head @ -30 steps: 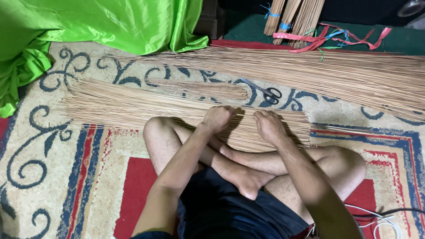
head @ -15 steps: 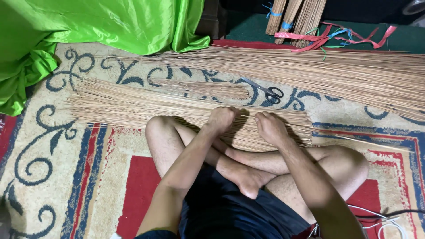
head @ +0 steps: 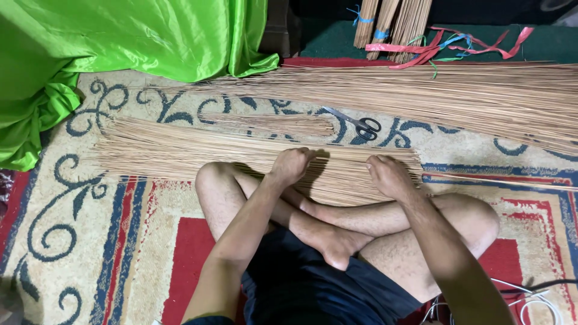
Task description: Trimming and aligning bundles of thin wooden sticks to make a broom
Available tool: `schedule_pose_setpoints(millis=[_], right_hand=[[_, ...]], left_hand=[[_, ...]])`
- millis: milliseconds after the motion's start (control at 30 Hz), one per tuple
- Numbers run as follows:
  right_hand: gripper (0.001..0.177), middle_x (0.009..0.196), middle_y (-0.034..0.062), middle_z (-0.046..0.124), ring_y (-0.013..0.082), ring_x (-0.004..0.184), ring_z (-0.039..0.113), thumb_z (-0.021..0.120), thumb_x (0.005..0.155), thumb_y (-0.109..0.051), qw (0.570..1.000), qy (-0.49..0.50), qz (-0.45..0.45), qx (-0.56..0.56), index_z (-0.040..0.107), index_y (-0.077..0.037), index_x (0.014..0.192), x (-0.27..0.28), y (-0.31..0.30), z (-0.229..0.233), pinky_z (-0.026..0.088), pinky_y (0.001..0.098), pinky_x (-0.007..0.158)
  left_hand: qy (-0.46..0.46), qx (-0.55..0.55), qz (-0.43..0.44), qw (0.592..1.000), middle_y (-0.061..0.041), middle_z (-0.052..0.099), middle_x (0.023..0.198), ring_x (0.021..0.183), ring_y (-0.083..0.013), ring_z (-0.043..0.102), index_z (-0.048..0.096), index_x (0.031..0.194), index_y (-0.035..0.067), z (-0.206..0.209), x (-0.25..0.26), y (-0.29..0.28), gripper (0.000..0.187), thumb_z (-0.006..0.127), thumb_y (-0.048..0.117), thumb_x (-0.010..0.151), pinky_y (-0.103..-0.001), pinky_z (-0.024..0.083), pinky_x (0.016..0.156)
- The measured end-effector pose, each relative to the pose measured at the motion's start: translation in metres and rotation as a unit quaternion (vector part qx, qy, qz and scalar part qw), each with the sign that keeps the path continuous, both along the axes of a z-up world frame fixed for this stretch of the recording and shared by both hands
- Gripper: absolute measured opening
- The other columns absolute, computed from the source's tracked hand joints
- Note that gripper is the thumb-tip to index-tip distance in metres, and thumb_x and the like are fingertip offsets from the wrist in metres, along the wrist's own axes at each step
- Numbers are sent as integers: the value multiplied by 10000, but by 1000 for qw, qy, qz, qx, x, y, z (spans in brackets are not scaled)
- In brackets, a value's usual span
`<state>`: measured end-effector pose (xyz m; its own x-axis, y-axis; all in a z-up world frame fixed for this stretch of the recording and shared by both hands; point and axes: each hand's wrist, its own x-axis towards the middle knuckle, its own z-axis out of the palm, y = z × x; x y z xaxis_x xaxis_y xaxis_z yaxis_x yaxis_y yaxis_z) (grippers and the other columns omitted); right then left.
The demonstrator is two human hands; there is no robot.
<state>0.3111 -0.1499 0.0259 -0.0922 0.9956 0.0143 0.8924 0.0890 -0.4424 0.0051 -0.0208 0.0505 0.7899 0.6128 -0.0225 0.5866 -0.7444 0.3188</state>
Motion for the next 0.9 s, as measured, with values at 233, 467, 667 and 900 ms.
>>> schedule_pose_setpoints(millis=[233, 467, 667, 900], right_hand=[[165, 902, 257, 656, 501, 903, 678, 524, 977, -122, 998, 53, 31, -13, 635, -48, 1073, -60, 16, 15, 558, 542, 752], [132, 867, 225, 646, 477, 888, 681, 527, 987, -152, 999, 33, 29, -11, 626, -75, 1023, -60, 18, 24, 557, 523, 744], [134, 843, 221, 641, 471, 880, 684, 518, 976, -130, 999, 20, 8, -36, 624, -69, 1031, -8, -2, 15, 554, 521, 746], [120, 860, 239, 647, 477, 902, 677, 533, 958, -120, 999, 19, 13, -46, 630, -68, 1006, -16, -2, 10, 557, 524, 758]], left_hand=[[-17, 7, -18, 1000, -34, 724, 867, 836, -277, 763, 680, 1020, 185, -22, 31, -15, 118, 586, 193, 947, -424, 622, 758], [-15, 2, -35, 999, -26, 725, 873, 855, -276, 765, 685, 975, 177, -30, 37, -11, 76, 662, 194, 904, -422, 620, 782], [-24, -12, -11, 1000, -86, 720, 886, 873, -332, 754, 668, 1004, 136, -27, 3, 0, 102, 592, 170, 944, -458, 611, 779], [-36, -31, 10, 999, -62, 728, 851, 825, -302, 765, 684, 976, 176, -19, 12, -9, 152, 536, 159, 942, -432, 621, 733]])
